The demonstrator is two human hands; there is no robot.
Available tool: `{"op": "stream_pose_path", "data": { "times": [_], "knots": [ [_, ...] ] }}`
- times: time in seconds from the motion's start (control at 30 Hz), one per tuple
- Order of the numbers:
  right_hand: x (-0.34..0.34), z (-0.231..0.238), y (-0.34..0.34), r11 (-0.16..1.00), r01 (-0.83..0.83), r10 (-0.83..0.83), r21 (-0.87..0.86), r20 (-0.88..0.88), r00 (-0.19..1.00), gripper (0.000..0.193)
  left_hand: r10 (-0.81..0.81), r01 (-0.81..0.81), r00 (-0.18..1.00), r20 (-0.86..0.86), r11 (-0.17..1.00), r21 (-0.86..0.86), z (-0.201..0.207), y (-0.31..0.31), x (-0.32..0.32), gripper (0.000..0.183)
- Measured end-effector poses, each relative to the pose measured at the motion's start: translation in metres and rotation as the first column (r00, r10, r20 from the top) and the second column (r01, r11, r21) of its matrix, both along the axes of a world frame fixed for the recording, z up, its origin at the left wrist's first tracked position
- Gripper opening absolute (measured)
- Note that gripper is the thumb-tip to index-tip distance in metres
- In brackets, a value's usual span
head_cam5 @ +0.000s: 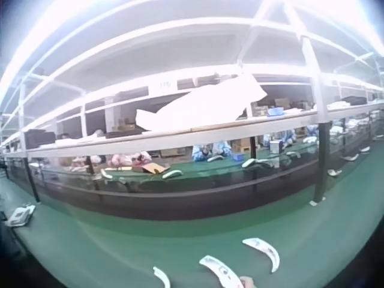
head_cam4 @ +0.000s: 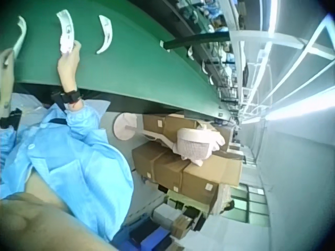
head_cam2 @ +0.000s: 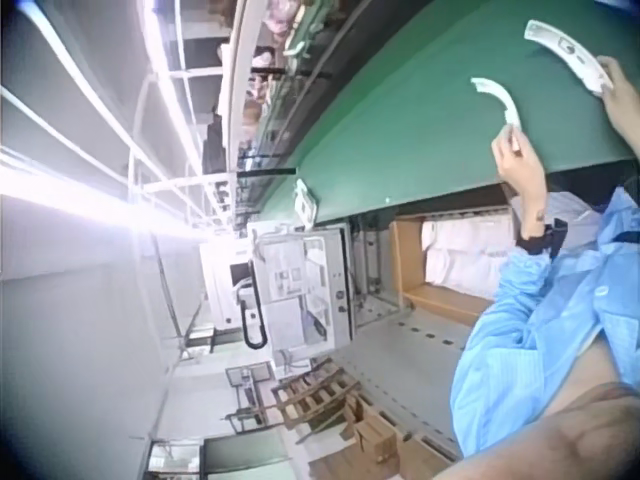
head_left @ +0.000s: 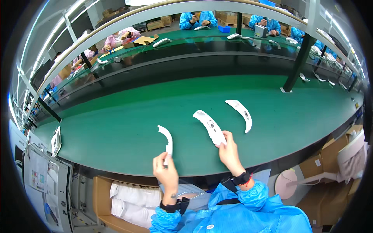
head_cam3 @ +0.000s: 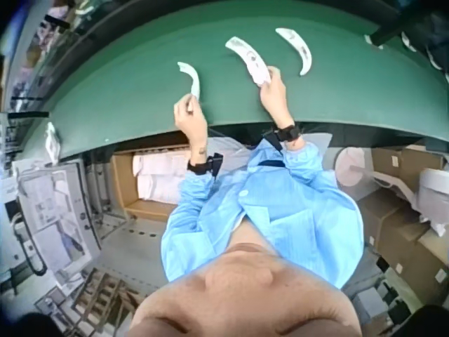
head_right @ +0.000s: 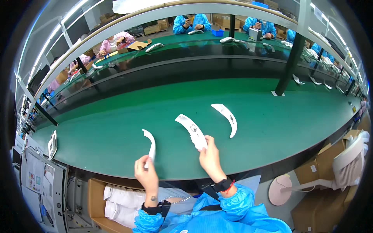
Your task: Packing white plastic components into a cardboard box and organizing the assembly line workstation.
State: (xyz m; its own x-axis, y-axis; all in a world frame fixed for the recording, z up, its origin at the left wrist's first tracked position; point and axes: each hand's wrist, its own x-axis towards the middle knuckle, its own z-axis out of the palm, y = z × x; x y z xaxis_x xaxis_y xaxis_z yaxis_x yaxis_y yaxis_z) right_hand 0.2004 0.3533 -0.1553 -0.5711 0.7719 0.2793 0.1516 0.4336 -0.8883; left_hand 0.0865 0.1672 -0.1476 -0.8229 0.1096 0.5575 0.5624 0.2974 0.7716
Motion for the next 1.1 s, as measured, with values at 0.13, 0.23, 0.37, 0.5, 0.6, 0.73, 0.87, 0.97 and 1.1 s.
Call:
{"op": "stream_pose_path", "data": {
  "times": [0.13,0.23,0.37,0.5,0.6,0.73,0.87,0.97,1.1],
  "knots": [
    [-0.004,-0.001,-0.023,0.988,-0.074,0.084,0.138,-0.069,0.994,0.048,-0.218,0.223,0.966,0.141,0.975,-0.018,0.011,0.039,0.055,0.014],
    [0.001,0.016,-0.04,0.977,-0.128,0.129,0.171,0.005,0.992,0.056,-0.352,0.349,0.923,0.153,0.936,0.048,-0.002,0.058,0.076,0.014],
    [0.012,0.007,-0.035,0.961,-0.19,0.18,0.2,0.067,0.981,0.056,-0.385,0.382,0.899,0.208,0.922,0.056,-0.001,0.065,0.082,0.014],
    [0.02,0.003,-0.032,0.952,-0.212,0.195,0.222,0.098,0.976,0.052,-0.439,0.409,0.855,0.275,0.898,0.161,-0.002,0.07,0.075,0.015],
    [0.023,0.003,-0.025,0.949,-0.251,0.241,0.19,0.075,0.968,0.053,-0.487,0.46,0.836,0.252,0.873,0.162,-0.009,0.073,0.063,0.021],
    [0.03,0.011,-0.012,0.936,-0.317,0.315,0.153,0.037,0.948,0.054,-0.584,0.455,0.684,0.438,0.81,0.369,-0.002,0.072,0.051,0.038],
    [0.029,0.0,0.002,0.907,-0.421,0.421,-0.031,-0.007,0.907,0.055,-0.56,0.463,0.6,0.571,0.825,0.323,-0.013,0.075,0.031,0.03],
    [0.024,0.015,0.001,0.897,-0.428,0.428,-0.11,-0.02,0.903,0.054,-0.605,0.621,0.58,0.545,0.762,0.186,-0.005,0.08,0.034,0.022],
    [0.02,0.014,0.0,0.944,-0.315,0.313,0.099,0.032,0.949,0.051,-0.677,0.708,0.569,0.467,0.692,0.14,-0.005,0.078,0.031,0.026]
  ]
}}
